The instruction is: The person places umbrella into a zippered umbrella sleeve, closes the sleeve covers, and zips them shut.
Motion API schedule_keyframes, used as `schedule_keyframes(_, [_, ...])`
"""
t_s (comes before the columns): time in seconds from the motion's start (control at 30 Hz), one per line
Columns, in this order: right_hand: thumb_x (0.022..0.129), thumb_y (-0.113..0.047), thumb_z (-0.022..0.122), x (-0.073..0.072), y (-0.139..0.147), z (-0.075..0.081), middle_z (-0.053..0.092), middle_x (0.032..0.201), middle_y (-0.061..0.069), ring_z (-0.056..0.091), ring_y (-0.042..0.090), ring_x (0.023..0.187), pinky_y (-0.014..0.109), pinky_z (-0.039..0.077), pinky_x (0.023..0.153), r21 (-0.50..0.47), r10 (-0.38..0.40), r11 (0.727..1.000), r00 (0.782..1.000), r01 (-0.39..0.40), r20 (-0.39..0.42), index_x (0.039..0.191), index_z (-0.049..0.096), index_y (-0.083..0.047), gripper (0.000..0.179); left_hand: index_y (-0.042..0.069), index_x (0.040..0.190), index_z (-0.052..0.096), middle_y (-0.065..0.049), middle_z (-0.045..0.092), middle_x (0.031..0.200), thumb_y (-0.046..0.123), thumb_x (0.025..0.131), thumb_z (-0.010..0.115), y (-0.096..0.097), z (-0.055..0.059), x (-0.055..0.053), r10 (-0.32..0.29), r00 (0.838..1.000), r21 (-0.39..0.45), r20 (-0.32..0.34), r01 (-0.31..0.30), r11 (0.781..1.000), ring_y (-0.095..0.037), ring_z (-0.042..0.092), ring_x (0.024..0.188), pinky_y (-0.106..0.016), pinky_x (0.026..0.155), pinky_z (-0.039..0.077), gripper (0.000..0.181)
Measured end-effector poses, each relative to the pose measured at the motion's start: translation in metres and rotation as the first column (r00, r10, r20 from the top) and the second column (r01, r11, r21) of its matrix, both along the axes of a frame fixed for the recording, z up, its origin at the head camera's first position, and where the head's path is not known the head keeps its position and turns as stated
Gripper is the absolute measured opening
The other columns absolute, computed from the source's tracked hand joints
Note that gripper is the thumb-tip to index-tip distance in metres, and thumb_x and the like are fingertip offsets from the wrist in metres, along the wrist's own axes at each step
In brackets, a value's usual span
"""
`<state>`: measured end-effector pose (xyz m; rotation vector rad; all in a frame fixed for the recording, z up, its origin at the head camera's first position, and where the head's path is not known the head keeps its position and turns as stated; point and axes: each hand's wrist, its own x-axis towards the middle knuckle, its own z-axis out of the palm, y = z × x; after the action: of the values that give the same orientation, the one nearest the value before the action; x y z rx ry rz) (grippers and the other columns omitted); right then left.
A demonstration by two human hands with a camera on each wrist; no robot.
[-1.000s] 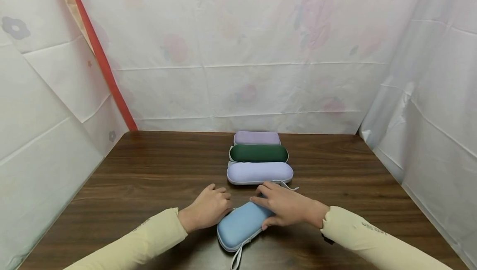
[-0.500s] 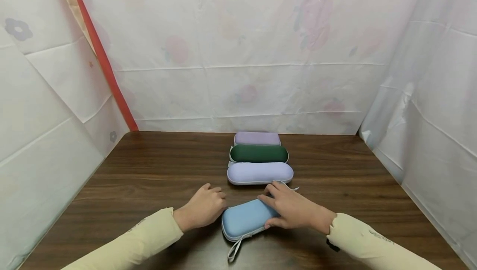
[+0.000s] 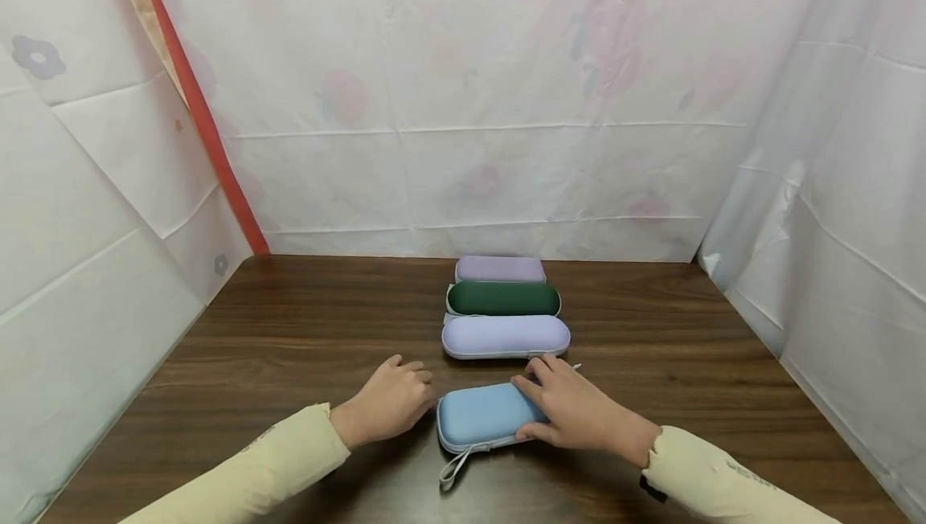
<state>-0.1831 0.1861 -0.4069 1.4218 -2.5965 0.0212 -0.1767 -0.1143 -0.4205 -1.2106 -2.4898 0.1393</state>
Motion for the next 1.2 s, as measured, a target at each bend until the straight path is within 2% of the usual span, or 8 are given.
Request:
schedule_keyframes(0.2, [0.090, -0.061, 0.049, 0.004, 0.001, -0.002, 0.053, 0.103, 0.009, 0.042, 0.020, 0.090, 0.036, 0.040, 0.078, -0.018, -0.046, 0.999, 0.998, 0.046, -0.032, 0.121, 0.063, -0.003, 0.067, 0.018, 0.069, 0.068, 0.005, 0.058, 0.070, 0.021, 0.081, 0.073, -0.002, 0.000, 0.001, 0.000, 1.000, 0.025, -0.016, 0.001, 1.000, -0.015, 0.055, 0.070, -0.032, 0.055, 0.035, 0.013])
schedule_keyframes(0.43, [0.088, -0.061, 0.053, 0.007, 0.000, -0.002, 0.052, 0.101, 0.011, 0.043, 0.022, 0.091, 0.038, 0.040, 0.078, -0.035, -0.095, 0.995, 0.993, 0.093, -0.063, 0.120, 0.063, -0.002, 0.067, 0.017, 0.075, 0.071, 0.004, 0.066, 0.082, 0.021, 0.080, 0.073, 0.000, 0.003, 0.008, -0.008, 1.000, 0.041, -0.013, 0.008, 0.999, -0.014, 0.058, 0.076, -0.032, 0.057, 0.037, 0.007])
schedule_keyframes(0.6, [0.088, -0.062, 0.053, 0.008, -0.001, -0.004, 0.053, 0.100, 0.011, 0.044, 0.023, 0.091, 0.039, 0.041, 0.079, -0.055, -0.107, 0.993, 0.991, 0.103, -0.077, 0.119, 0.063, -0.003, 0.068, 0.017, 0.066, 0.065, 0.004, 0.056, 0.070, 0.020, 0.079, 0.072, 0.001, 0.003, 0.013, -0.021, 0.998, 0.047, -0.051, 0.023, 0.999, -0.015, 0.054, 0.069, -0.031, 0.055, 0.034, 0.015])
schedule_keyframes(0.77, [0.087, -0.061, 0.055, 0.009, -0.001, -0.004, 0.053, 0.101, 0.011, 0.044, 0.023, 0.092, 0.039, 0.041, 0.080, -0.059, -0.114, 0.992, 0.991, 0.110, -0.070, 0.119, 0.063, -0.003, 0.067, 0.018, 0.064, 0.062, 0.004, 0.052, 0.065, 0.022, 0.077, 0.073, 0.001, 0.001, 0.017, -0.029, 0.996, 0.045, -0.081, 0.033, 0.998, -0.015, 0.052, 0.066, -0.030, 0.054, 0.032, 0.018])
schedule_keyframes(1.2, [0.088, -0.060, 0.055, 0.009, -0.005, -0.006, 0.054, 0.102, 0.011, 0.045, 0.023, 0.093, 0.040, 0.040, 0.082, -0.039, -0.118, 0.993, 0.991, 0.115, -0.062, 0.120, 0.063, -0.003, 0.066, 0.018, 0.058, 0.057, 0.006, 0.050, 0.062, 0.018, 0.076, 0.072, 0.005, -0.001, 0.036, -0.059, 0.997, 0.103, -0.053, 0.064, 0.993, -0.014, 0.047, 0.061, -0.030, 0.054, 0.033, 0.023])
